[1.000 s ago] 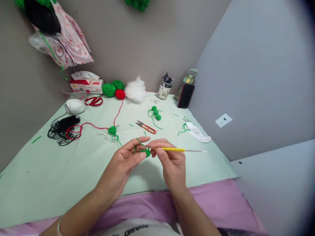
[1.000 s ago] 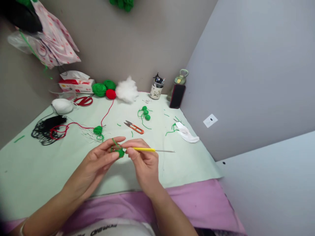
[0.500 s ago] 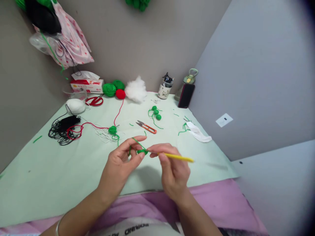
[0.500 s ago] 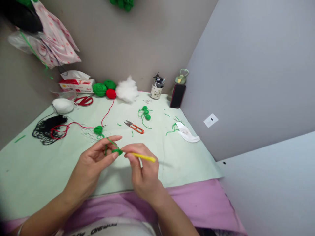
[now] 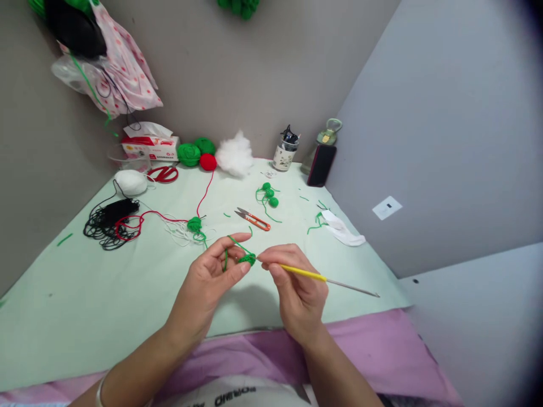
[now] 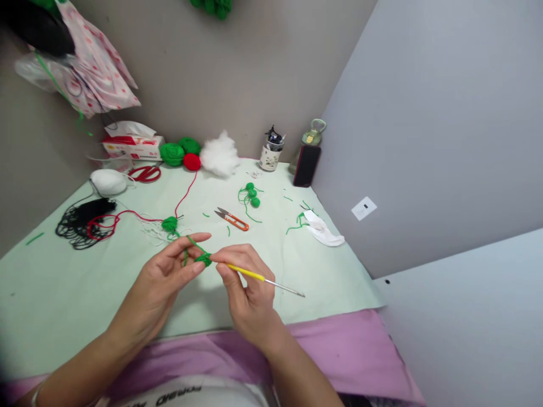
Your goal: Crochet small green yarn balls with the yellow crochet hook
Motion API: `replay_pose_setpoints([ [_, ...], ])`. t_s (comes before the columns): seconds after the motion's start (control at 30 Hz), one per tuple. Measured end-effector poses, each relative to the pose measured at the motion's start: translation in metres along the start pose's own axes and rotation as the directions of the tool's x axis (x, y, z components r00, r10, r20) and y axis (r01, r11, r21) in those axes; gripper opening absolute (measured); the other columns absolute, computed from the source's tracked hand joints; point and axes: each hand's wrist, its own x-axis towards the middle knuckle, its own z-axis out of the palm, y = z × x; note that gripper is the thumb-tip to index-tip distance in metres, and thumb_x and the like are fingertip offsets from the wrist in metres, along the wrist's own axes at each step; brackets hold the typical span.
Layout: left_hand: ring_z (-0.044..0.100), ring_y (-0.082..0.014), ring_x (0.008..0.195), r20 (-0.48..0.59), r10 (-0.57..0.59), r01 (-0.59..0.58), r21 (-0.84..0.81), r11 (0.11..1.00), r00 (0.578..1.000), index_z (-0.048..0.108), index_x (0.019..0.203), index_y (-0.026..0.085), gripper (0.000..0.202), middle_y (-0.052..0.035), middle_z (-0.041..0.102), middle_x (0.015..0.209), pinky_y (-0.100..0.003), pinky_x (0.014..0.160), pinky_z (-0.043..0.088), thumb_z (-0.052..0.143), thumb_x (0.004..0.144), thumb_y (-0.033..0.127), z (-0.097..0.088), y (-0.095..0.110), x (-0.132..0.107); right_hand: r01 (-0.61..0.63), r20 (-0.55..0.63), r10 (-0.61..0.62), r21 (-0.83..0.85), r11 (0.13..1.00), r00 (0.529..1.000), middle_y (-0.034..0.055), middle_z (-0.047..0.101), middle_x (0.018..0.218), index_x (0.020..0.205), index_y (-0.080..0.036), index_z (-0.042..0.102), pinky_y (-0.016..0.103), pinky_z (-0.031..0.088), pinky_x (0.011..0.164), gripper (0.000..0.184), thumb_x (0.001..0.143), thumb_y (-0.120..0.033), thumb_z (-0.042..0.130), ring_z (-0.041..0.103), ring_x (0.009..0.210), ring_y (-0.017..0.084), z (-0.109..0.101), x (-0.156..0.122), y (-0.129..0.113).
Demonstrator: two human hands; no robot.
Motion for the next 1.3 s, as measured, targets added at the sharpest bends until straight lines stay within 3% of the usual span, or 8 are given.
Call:
replay_pose_setpoints([
  [0.17,0.055,-0.0123,0.086,-0.03,0.035,-0.035,-0.004,0.999,0.999,0.077,0.118,0.031,0.037,0.0025,0.062,0.089,-0.02,0.082,0.045,0.085,0.082,0.028,0.002,0.001,-0.003,0.102,0.036,-0.098,-0.126,0.987,0.994,0.0053,0.075,0.1,0.121,-0.027,0.071,0.033,0.061,0.074,0.034,0.098,-0.006,0.057,0.071,0.091,0.019,0.001,-0.006,0.001],
  [0.3,0.041,-0.0061,0.059,0.085,-0.165,0.179,-0.193,0.965,0.983,0.078,0.122,0.027,0.043,0.0046,0.058,0.077,-0.019,0.068,0.045,0.086,0.08,0.033,0.004,0.007,-0.002,0.301,0.113,-0.279,-0.335,0.893,0.954,0.0092,0.075,0.112,0.128,-0.029,0.07,0.037,0.063,0.08,0.037,0.099,-0.011,0.057,0.073,0.101,0.023,0.003,-0.011,0.003],
  [0.43,0.023,-0.003,0.05,0.14,-0.248,0.279,-0.279,0.919,0.959,0.081,0.115,0.022,0.038,0.0077,0.052,0.068,-0.025,0.081,0.051,0.086,0.079,0.029,0.001,0.012,0.003,0.021,-0.075,-0.023,-0.021,1.0,0.997,0.0062,0.075,0.094,0.112,-0.026,0.074,0.035,0.061,0.07,0.025,0.101,-0.015,0.054,0.071,0.083,0.02,0.003,-0.005,0.002],
  [0.57,0.052,-0.0091,0.07,0.097,-0.154,0.17,-0.185,0.968,0.983,0.082,0.113,0.028,0.034,0.0016,0.063,0.086,-0.024,0.081,0.047,0.085,0.079,0.028,0.002,0.012,0.002,-0.202,-0.098,0.244,0.319,0.926,0.965,0.0051,0.072,0.085,0.094,-0.022,0.075,0.032,0.057,0.06,0.019,0.101,-0.029,0.06,0.065,0.069,0.016,0.005,0.003,0.003],
  [0.77,0.053,-0.0153,0.088,0.075,-0.11,0.116,-0.08,0.99,0.991,0.082,0.113,0.034,0.032,0.0,0.063,0.089,-0.025,0.082,0.043,0.083,0.081,0.032,0.001,0.008,0.0,-0.209,-0.061,0.234,0.276,0.938,0.97,0.0049,0.076,0.089,0.097,-0.023,0.078,0.032,0.057,0.063,0.018,0.101,-0.026,0.061,0.066,0.071,0.016,0.007,0.0,0.002],
  [1.1,0.051,-0.0141,0.077,0.097,0.054,-0.074,0.208,0.975,0.994,0.08,0.115,0.04,0.033,0.0027,0.059,0.081,-0.025,0.075,0.042,0.084,0.083,0.031,-0.006,0.006,-0.002,-0.05,0.004,0.05,0.128,0.991,0.999,0.0056,0.074,0.094,0.108,-0.024,0.075,0.035,0.057,0.073,0.023,0.1,-0.011,0.057,0.069,0.086,0.019,-0.006,-0.006,-0.005],
  [1.2,0.052,-0.0137,0.078,0.08,0.055,-0.069,0.176,0.982,0.995,0.077,0.121,0.041,0.04,0.0029,0.06,0.084,-0.025,0.077,0.042,0.084,0.084,0.031,-0.006,0.006,-0.002,0.033,0.03,-0.036,0.088,0.996,0.999,0.0065,0.075,0.097,0.114,-0.023,0.074,0.036,0.057,0.076,0.028,0.099,-0.007,0.057,0.069,0.092,0.02,-0.007,-0.009,-0.004],
  [1.3,0.052,-0.0144,0.084,0.134,-0.029,0.02,0.067,0.998,0.99,0.075,0.127,0.039,0.043,0.0019,0.06,0.088,-0.025,0.08,0.042,0.082,0.085,0.033,-0.008,0.008,-0.001,-0.062,-0.032,0.069,0.18,0.982,0.997,0.0054,0.073,0.091,0.107,-0.023,0.077,0.033,0.055,0.071,0.023,0.1,-0.012,0.057,0.067,0.083,0.018,-0.007,-0.007,-0.003],
])
